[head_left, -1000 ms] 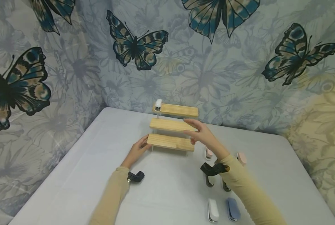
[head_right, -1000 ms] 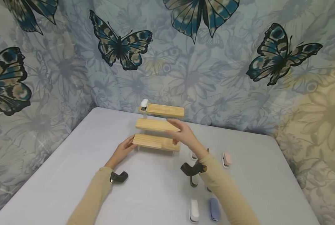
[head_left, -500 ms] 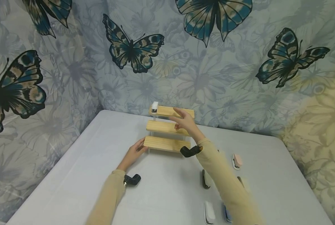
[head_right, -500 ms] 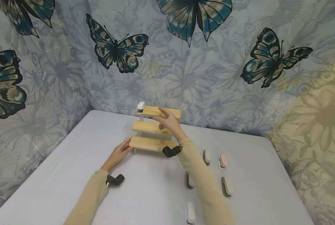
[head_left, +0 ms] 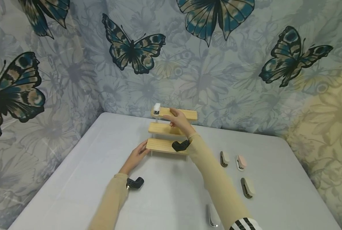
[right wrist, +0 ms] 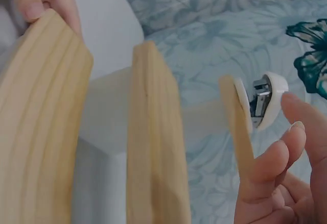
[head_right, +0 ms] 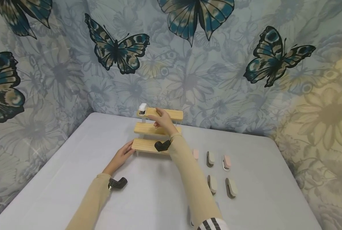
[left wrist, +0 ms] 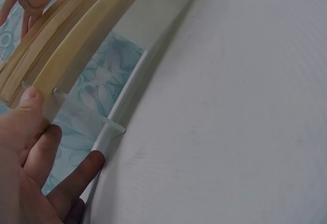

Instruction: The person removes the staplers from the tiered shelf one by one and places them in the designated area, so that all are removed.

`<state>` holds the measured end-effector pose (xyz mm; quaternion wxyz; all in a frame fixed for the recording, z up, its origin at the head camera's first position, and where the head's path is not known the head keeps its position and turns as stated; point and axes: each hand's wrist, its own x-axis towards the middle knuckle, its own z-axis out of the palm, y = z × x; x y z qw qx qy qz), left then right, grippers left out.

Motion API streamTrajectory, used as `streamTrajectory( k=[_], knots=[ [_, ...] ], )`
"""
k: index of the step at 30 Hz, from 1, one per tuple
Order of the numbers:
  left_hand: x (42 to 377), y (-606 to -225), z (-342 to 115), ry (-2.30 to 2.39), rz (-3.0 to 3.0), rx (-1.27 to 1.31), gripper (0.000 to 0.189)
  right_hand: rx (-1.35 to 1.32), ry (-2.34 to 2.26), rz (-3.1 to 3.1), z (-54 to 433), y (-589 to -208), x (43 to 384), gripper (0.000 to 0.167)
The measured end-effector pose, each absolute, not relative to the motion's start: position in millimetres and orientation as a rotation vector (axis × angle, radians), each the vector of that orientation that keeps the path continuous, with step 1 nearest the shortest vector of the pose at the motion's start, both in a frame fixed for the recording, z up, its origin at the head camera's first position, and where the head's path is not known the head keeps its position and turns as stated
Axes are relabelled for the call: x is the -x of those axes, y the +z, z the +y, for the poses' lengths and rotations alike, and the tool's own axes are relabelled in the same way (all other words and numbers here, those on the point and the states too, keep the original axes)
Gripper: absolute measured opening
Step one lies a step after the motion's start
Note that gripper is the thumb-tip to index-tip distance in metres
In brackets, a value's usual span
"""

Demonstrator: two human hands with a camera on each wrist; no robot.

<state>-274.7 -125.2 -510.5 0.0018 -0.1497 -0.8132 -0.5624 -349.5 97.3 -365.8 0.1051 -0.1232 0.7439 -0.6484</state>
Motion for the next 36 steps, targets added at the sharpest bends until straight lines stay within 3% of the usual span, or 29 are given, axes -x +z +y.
streamTrajectory(
  k=[6,16,27,36],
  knots=[
    [276.6,-510.9,-125.5,-1.796,-2.536,0.463,0.059,0.344,-1.83,2.201,90.5,-358.5,358.7,0.074],
    [273.9,-515.5,-127.1,-1.785,-2.568,0.423,0.06,0.447,-1.839,2.211,62.8,-357.8,371.0,0.09],
    [265.7,-494.4,-121.8,-1.807,-2.517,0.496,0.054,0.525,-1.95,2.217,61.1,-367.1,368.5,0.06],
    [258.1,-481.1,-120.9,-1.801,-2.52,0.523,0.052,0.411,-1.961,2.331,51.1,-369.9,371.1,0.052]
  ],
)
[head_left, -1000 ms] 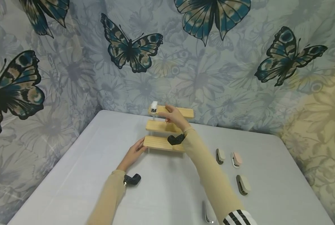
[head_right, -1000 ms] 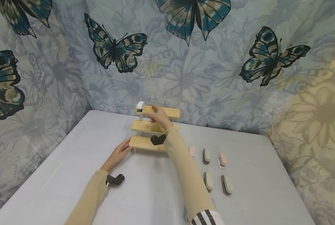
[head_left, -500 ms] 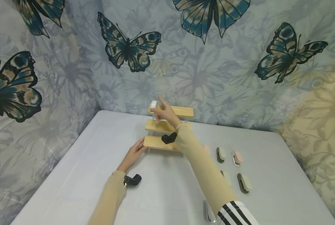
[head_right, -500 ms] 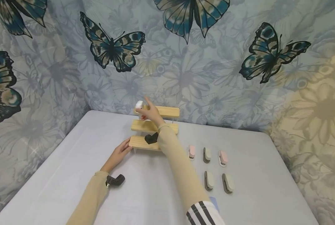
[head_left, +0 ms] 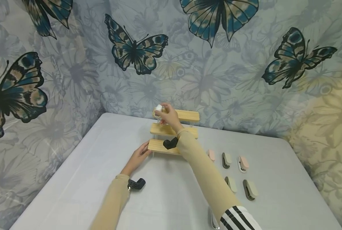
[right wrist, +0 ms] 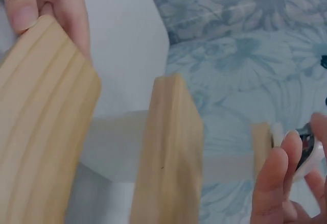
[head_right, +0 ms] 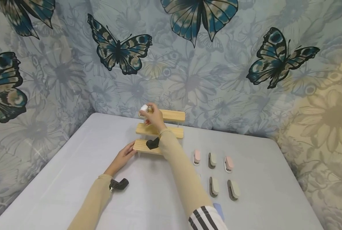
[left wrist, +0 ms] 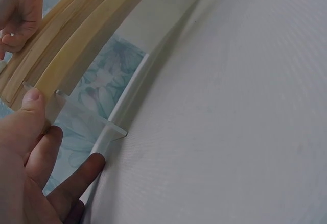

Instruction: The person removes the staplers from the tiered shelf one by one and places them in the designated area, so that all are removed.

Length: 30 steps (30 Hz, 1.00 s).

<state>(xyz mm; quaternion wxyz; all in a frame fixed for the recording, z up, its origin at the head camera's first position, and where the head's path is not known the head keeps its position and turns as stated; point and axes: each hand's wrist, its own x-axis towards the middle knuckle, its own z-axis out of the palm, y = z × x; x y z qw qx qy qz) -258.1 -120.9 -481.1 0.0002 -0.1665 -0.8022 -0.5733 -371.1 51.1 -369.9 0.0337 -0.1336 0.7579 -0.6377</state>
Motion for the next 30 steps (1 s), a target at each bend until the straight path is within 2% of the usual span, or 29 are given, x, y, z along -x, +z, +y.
streamTrajectory(
  k=[6,9,15,21,30],
  knots=[
    [258.8,-480.6,-118.8,-1.785,-2.516,0.526,0.051,0.343,-1.983,2.209,50.5,-348.0,360.0,0.048],
    [266.3,-492.7,-120.6,-1.796,-2.506,0.518,0.052,0.339,-1.985,2.2,52.4,-343.1,354.8,0.047],
    [277.0,-512.6,-123.4,-1.788,-2.536,0.464,0.056,0.379,-2.019,2.202,62.4,-360.5,364.8,0.047],
    [275.5,-511.8,-124.1,-1.769,-2.532,0.479,0.059,0.445,-2.092,2.077,84.4,-367.4,367.8,0.045],
    [276.4,-512.5,-124.1,-1.763,-2.528,0.469,0.059,0.357,-2.069,2.047,109.4,-366.8,355.9,0.044]
  ],
)
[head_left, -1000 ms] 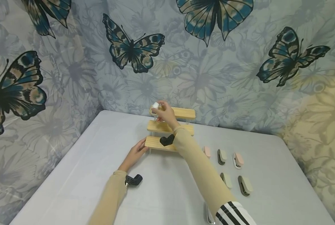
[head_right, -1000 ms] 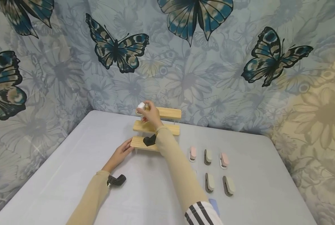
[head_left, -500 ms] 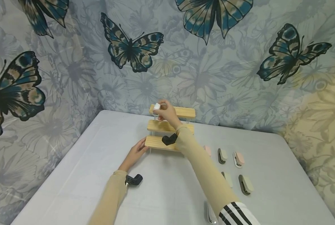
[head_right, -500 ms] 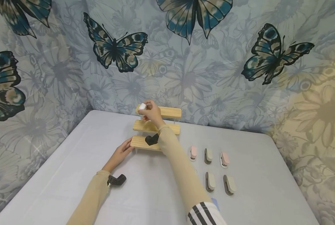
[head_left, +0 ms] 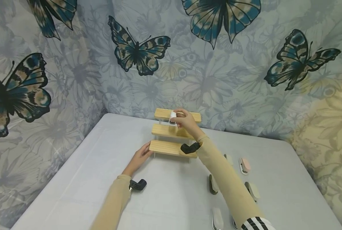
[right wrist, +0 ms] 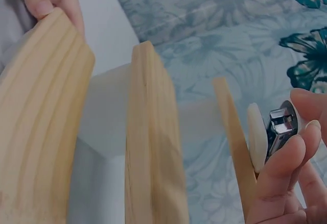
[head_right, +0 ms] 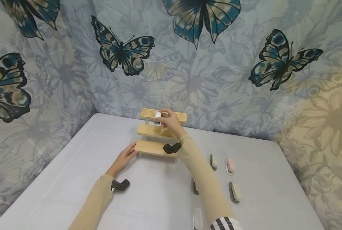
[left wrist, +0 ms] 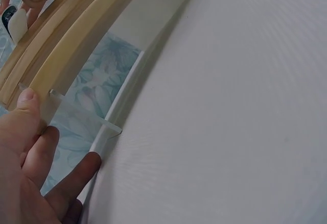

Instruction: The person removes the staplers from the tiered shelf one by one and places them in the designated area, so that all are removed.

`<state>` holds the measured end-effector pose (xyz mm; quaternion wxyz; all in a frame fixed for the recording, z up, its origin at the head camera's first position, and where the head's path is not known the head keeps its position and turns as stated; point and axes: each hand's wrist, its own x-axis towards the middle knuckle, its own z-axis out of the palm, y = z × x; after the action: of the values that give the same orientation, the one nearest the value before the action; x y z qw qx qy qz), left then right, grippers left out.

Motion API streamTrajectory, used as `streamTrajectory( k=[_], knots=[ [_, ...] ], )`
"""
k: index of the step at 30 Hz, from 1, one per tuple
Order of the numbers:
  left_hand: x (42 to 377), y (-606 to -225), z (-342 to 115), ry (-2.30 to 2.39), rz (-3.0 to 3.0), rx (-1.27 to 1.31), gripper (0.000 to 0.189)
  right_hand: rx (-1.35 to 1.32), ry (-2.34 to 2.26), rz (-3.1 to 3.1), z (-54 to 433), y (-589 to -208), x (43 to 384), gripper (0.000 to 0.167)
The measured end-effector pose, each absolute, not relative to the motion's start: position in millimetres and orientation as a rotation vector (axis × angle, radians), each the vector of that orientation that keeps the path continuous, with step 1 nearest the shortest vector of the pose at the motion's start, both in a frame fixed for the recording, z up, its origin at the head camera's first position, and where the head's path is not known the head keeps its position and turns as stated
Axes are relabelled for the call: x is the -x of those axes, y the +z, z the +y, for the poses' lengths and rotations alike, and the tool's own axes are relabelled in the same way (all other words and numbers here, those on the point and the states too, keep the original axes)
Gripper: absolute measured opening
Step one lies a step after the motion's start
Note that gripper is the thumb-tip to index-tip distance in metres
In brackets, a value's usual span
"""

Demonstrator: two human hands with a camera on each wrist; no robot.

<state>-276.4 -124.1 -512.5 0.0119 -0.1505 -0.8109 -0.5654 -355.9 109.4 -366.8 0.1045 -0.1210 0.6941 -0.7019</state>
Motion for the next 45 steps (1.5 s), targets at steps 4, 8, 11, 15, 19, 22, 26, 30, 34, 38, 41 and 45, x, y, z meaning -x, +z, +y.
streamTrajectory(
  k=[4,8,11,15,19,22,26,30,34,38,41,45],
  knots=[
    [274.8,-514.0,-122.3,-1.773,-2.509,0.472,0.056,0.33,-2.099,2.015,117.2,-370.8,349.5,0.05],
    [274.5,-519.0,-121.9,-1.78,-2.513,0.485,0.056,0.292,-2.122,1.99,121.5,-375.7,343.4,0.05],
    [274.8,-520.5,-122.5,-1.777,-2.521,0.484,0.057,0.269,-2.134,1.997,123.2,-377.6,339.1,0.049],
    [275.1,-516.4,-123.8,-1.755,-2.519,0.467,0.058,0.232,-2.172,1.989,126.9,-377.1,329.3,0.049],
    [276.7,-513.8,-125.8,-1.749,-2.516,0.46,0.059,0.254,-2.184,1.971,138.0,-377.4,315.0,0.048],
    [276.7,-513.5,-126.7,-1.765,-2.51,0.441,0.06,0.322,-2.161,1.974,150.2,-378.0,301.7,0.045],
    [276.2,-514.1,-126.0,-1.771,-2.496,0.422,0.059,0.375,-2.111,2.004,169.3,-378.5,279.6,0.045],
    [276.2,-514.7,-124.3,-1.764,-2.461,0.43,0.057,0.39,-2.03,2.065,189.3,-378.2,257.0,0.048],
    [273.2,-510.9,-123.4,-1.779,-2.422,0.449,0.055,0.401,-1.979,2.106,208.2,-378.7,237.8,0.045],
    [273.5,-509.6,-123.4,-1.777,-2.43,0.436,0.055,0.458,-2.023,2.094,224.8,-380.9,222.5,0.039],
    [277.0,-512.9,-123.4,-1.761,-2.44,0.426,0.056,0.488,-2.085,2.057,235.1,-383.6,213.3,0.038],
    [276.7,-512.9,-122.9,-1.769,-2.435,0.414,0.054,0.502,-2.119,2.03,247.4,-387.8,202.5,0.039]
  ],
)
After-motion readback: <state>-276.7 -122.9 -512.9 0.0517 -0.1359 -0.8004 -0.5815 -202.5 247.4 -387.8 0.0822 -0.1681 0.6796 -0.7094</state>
